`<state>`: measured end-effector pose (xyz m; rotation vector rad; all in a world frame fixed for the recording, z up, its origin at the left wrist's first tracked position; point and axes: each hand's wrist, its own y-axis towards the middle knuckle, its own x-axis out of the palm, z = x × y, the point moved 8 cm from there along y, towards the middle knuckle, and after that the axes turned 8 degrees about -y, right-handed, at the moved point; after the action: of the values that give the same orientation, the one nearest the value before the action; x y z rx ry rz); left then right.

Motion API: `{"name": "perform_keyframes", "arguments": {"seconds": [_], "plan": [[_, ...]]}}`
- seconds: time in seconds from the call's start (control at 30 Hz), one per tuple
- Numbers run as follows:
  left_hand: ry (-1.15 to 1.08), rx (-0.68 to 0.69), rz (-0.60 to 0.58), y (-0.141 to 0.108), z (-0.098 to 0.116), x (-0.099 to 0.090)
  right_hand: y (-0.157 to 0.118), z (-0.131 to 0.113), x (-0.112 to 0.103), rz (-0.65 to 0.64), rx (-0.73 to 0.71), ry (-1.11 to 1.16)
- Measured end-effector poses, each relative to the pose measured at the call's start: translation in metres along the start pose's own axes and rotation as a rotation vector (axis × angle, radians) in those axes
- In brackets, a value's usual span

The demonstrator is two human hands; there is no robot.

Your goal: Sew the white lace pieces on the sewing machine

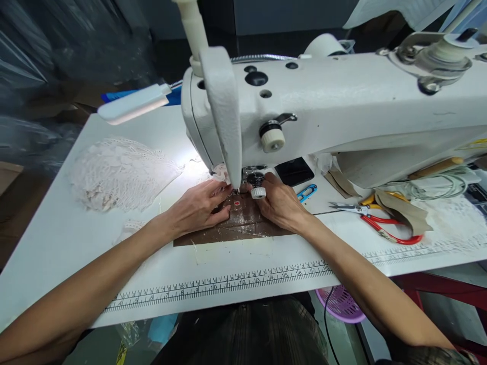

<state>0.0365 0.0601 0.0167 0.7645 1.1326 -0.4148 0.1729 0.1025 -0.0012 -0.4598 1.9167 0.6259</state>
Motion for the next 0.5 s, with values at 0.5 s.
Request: {"name": "perform_keyframes", "arguments": {"seconds": [0.5], "plan": [[0.034, -0.032, -0.024, 0.002, -0.011, 0.002, -0.018, -0.006, -0.017, 0.170, -0.012, 0.088]]}}
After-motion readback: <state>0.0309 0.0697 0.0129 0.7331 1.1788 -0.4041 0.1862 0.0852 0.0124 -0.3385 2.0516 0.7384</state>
